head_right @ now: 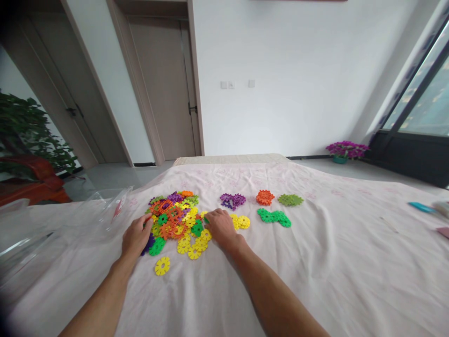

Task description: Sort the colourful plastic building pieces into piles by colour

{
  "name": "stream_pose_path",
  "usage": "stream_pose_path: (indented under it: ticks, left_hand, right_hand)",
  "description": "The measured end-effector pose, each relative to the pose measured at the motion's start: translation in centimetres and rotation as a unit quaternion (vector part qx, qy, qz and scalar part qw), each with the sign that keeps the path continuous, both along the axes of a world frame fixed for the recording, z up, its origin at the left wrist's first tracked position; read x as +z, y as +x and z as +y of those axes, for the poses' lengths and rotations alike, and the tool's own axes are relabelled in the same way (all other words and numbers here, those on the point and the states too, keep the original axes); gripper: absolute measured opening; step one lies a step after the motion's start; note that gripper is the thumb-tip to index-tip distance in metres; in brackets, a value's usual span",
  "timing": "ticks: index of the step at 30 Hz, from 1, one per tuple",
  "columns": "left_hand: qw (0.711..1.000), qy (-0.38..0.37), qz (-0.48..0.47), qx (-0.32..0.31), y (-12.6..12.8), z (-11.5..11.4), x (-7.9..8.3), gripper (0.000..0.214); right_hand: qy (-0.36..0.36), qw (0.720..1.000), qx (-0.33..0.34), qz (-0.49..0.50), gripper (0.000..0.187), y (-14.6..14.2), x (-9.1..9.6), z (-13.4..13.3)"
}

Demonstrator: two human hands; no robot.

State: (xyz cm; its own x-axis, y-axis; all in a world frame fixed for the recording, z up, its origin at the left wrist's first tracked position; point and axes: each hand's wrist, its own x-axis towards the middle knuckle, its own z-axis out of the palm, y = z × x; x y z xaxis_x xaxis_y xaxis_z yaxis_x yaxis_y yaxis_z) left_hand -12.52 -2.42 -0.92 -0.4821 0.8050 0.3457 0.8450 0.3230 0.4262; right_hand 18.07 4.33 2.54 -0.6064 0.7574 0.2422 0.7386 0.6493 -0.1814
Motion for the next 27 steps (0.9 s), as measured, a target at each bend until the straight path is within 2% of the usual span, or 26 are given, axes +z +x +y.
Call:
stream_pose_path:
  ticks: [2, 5, 10, 13, 16, 22, 25, 27]
  left_hand:
    - [1.0, 0.0, 0.001, 0.001, 0.0, 0.0, 0.1, 0.046]
    - [1.0, -0.006, 0.003, -0.001, 0.1, -0.1, 0.2, 0.047]
    - [1.0, -0.013, -0.002, -0.005, 0.0, -0.1, 0.1, 0.05]
    - [1.0, -0.019, -0.007, -0.006, -0.1, -0.1, 0.0, 0.051]
    - [0.999, -0.029, -0.014, -0.002, -0.2, 0.0, 0.0, 0.051]
    - [0.999, -0.027, -0.019, -0.003, -0.2, 0.0, 0.0, 0.052]
    - [1.0, -0.024, -0.016, -0.002, -0.2, 0.0, 0.0, 0.052]
    - [1.0, -0.021, -0.013, -0.002, -0.2, 0.1, -0.1, 0.052]
  right_hand:
    - [-0.004, 1.0, -0.008, -0.022, 0.017, -0.1, -0.1, 0.0]
    - [0.002, 1.0, -0.016, -0.02, 0.022, 0.0, -0.2, 0.2]
    - [0.021, 0.99, -0.095, 0.1, 0.029, 1.7, 0.3, 1.5]
    - [0.019, 0.965, -0.192, 0.18, 0.032, 4.4, 1.2, 3.2]
    - [0.004, 0.933, -0.293, 0.206, 0.035, 8.2, 2.0, 5.0]
    - [-0.05, 0.884, -0.428, 0.179, 0.037, 16.0, 2.1, 6.3]
    - [-0.093, 0.859, -0.48, 0.15, 0.036, 18.2, 2.0, 6.0]
    - [-0.095, 0.848, -0.503, 0.137, 0.034, 18.8, 2.1, 5.8]
